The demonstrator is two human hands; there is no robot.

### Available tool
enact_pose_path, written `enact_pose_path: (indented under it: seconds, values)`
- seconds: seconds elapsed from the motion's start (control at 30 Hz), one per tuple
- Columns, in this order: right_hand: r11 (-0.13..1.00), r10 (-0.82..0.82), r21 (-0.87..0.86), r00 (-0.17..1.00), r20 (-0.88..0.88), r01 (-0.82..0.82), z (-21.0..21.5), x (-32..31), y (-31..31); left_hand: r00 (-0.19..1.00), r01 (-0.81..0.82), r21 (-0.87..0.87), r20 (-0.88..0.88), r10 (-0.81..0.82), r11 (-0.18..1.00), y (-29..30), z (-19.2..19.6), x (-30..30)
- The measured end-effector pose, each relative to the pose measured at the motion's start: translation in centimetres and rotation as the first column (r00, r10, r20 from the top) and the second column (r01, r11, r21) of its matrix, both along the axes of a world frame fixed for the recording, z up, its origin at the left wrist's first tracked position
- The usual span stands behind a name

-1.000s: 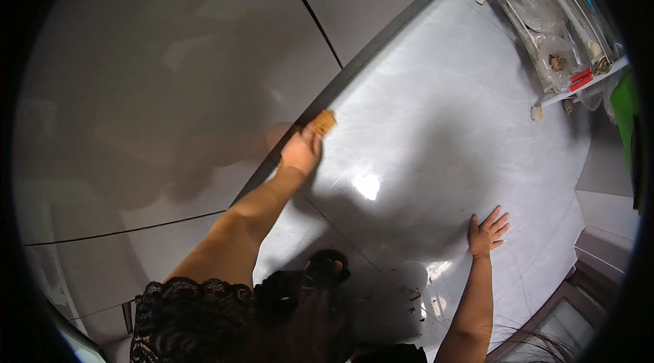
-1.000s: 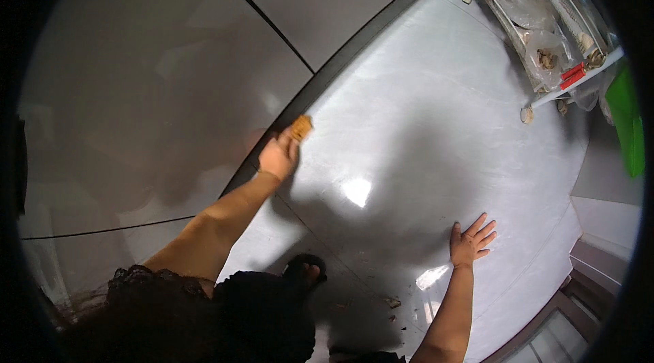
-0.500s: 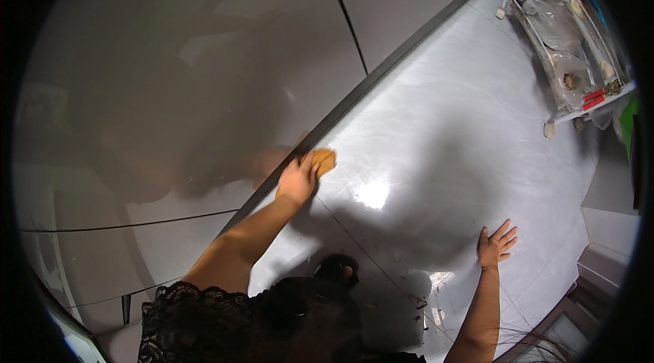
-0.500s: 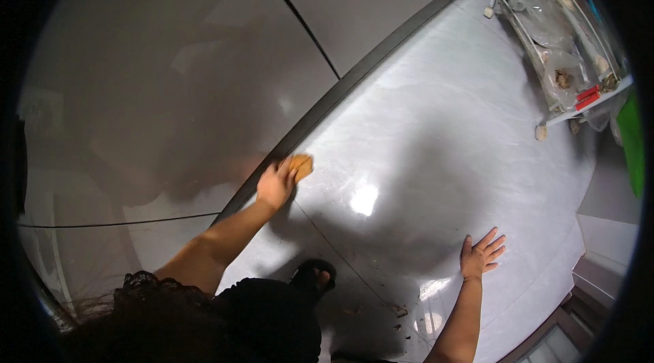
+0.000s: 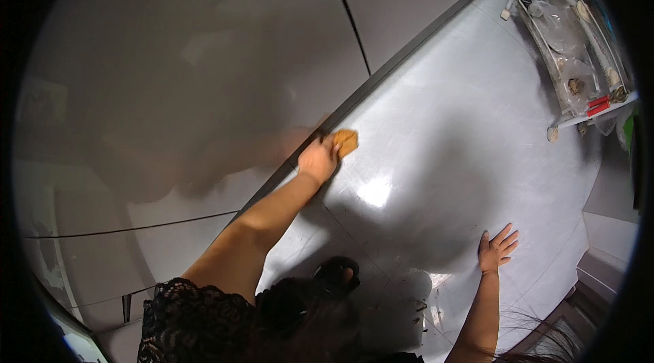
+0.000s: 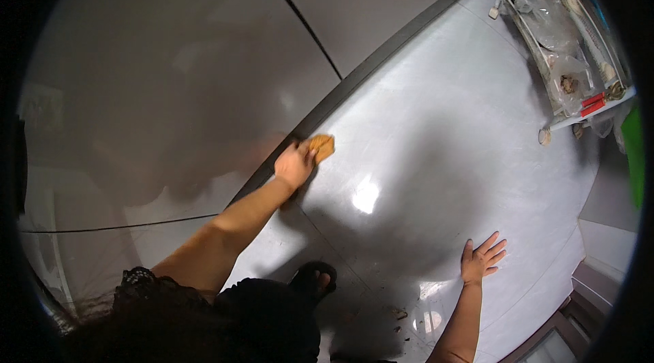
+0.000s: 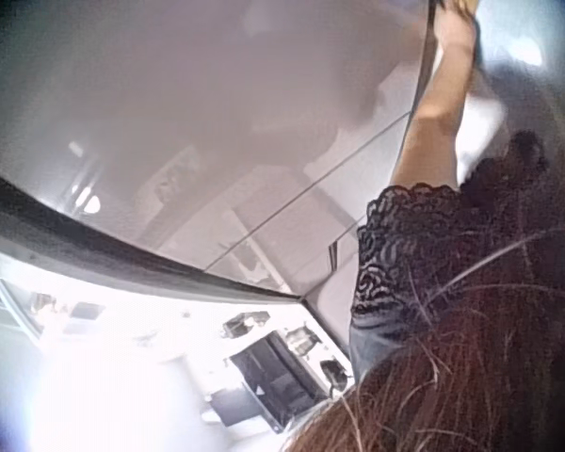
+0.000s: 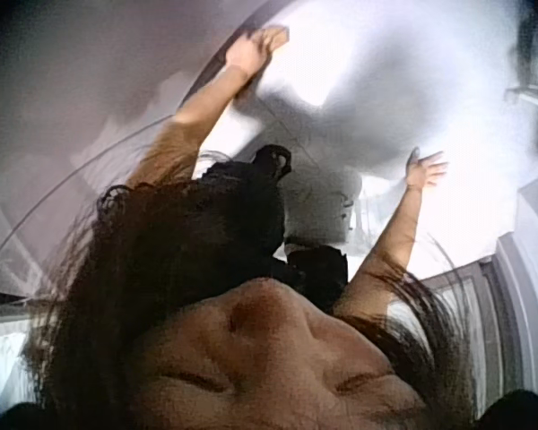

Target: The person kneels on a tiled floor and uses an orange cloth to wipe away debris and dust. They systematically clean the area near a sliding door and a green bag, gathering the dirt into a pile and then placing it into a bucket.

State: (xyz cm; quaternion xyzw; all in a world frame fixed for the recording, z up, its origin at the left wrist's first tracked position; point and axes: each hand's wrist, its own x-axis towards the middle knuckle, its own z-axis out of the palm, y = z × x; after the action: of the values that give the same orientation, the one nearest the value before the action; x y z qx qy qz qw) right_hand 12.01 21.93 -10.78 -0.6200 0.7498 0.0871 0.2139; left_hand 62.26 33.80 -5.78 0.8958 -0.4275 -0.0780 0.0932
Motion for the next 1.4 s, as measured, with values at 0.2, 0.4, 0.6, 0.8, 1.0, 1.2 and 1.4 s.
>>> enact_pose_path:
  seconds: [0.2, 0.4, 0.6, 0.8, 1.0, 1.2, 1.4]
  values:
    - [0.995, -0.036, 0.094, 0.999, -0.03, 0.039, 1.1, 0.0, -0.6, 0.998, 0.065, 0.069, -0.012, -0.064, 0.995, 7.8, -0.4, -3.0]
    - [0.999, 0.006, 0.035, 0.999, -0.036, -0.005, 0.1, -0.4, -0.5, 0.968, -0.167, 0.162, -0.158, 0.193, 0.973, -1.2, 0.0, 1.8]
    - [0.987, 0.115, -0.107, 0.991, -0.07, -0.122, 2.2, 3.5, 2.8, 0.978, 0.185, 0.029, 0.095, -0.187, 0.982, 6.5, -0.6, -2.0]
    - [0.945, 0.247, -0.227, 0.969, 0.03, -0.234, 2.9, 7.4, 6.8, 0.957, -0.154, 0.12, -0.23, 0.178, 0.981, -1.7, -0.1, 1.6]
    - [0.709, 0.683, -0.461, 0.682, 0.262, -0.533, 4.5, 15.4, 7.1, 0.929, 0.368, -0.062, -0.009, -0.369, 0.928, 0.1, -0.4, -6.3]
    - [0.734, 0.677, -0.398, 0.637, 0.368, -0.55, 7.8, 20.8, 7.8, 0.905, 0.424, -0.232, 0.057, -0.423, 0.876, 3.2, -0.5, -5.2]
    - [0.814, 0.572, -0.392, 0.708, 0.414, -0.429, 5.2, 16.2, 9.1, 0.997, -0.077, -0.106, -0.036, 0.073, 0.991, -4.7, -0.9, -0.8]
